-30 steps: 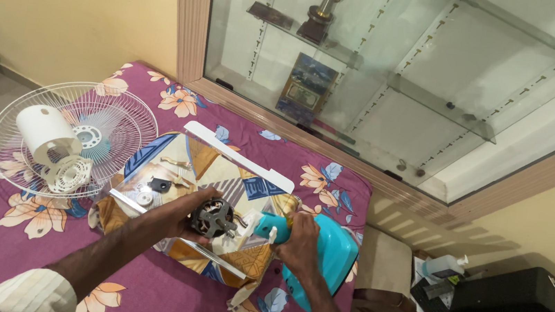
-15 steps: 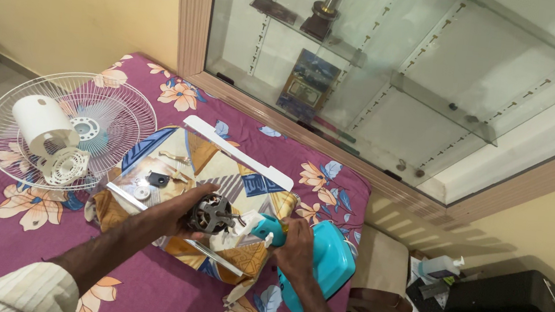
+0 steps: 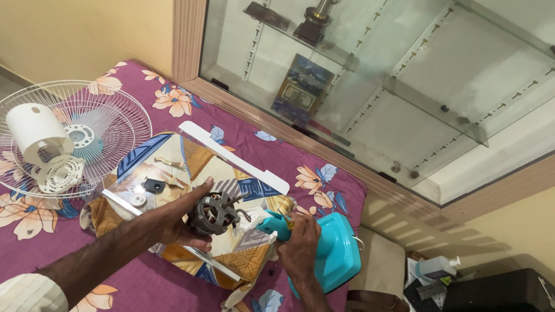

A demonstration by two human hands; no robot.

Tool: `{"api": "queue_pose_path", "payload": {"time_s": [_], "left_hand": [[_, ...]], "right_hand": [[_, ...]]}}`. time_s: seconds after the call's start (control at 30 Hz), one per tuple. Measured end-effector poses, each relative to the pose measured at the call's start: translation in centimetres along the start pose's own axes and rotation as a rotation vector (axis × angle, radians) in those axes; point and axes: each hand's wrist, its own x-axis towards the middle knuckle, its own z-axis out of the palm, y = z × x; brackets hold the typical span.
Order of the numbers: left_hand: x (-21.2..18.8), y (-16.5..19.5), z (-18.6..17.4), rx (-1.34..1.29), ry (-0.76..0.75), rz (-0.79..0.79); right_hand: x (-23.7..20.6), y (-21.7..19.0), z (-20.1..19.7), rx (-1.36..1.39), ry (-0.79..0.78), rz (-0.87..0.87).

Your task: The person works on a disassembled electric fan on a table, using a screwdriver to adjust the motor and connect wires to the fan base. The person repeatedly aligns and secures the motor to the base while handling the wiring.

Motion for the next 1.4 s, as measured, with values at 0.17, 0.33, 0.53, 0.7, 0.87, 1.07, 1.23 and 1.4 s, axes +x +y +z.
{"api": "queue_pose_path", "payload": {"time_s": [0.17,0.33,0.53,0.7,0.87,1.07,1.23,1.4], "left_hand": [[-1.2,0.4,0.1,0.184,-0.056,0.042],[-2.5,1.3,-1.1,0.428,-0.163,0.027],[0.0,0.9,-2.1,0.749,-0.027,0.146],[3.3,0.2,-3.6,1.808,0.14,1.324],[4.0,0.0,-3.6,1.641,0.095,1.325],[-0.1,2.2,-0.7,0.988,0.017,0.413],[-3.8,3.6,1.2,0.741,0.113,0.298],[-5.1,3.8,1.7,0.77,0.087,0.346]], "right_hand": [[0.5,-0.1,-0.4,0.015,-0.049,0.015],[1.0,-0.1,-0.8,0.021,-0.119,0.032],[1.4,-0.3,-1.1,0.09,-0.236,0.155],[1.5,-0.4,-0.9,0.109,-0.292,0.213],[1.3,-0.3,-0.6,0.131,-0.296,0.224],[1.4,-0.3,-0.6,0.172,-0.343,0.29],[1.7,-0.4,-0.8,0.17,-0.355,0.263],[1.9,-0.3,-1.1,0.177,-0.384,0.267]]}}
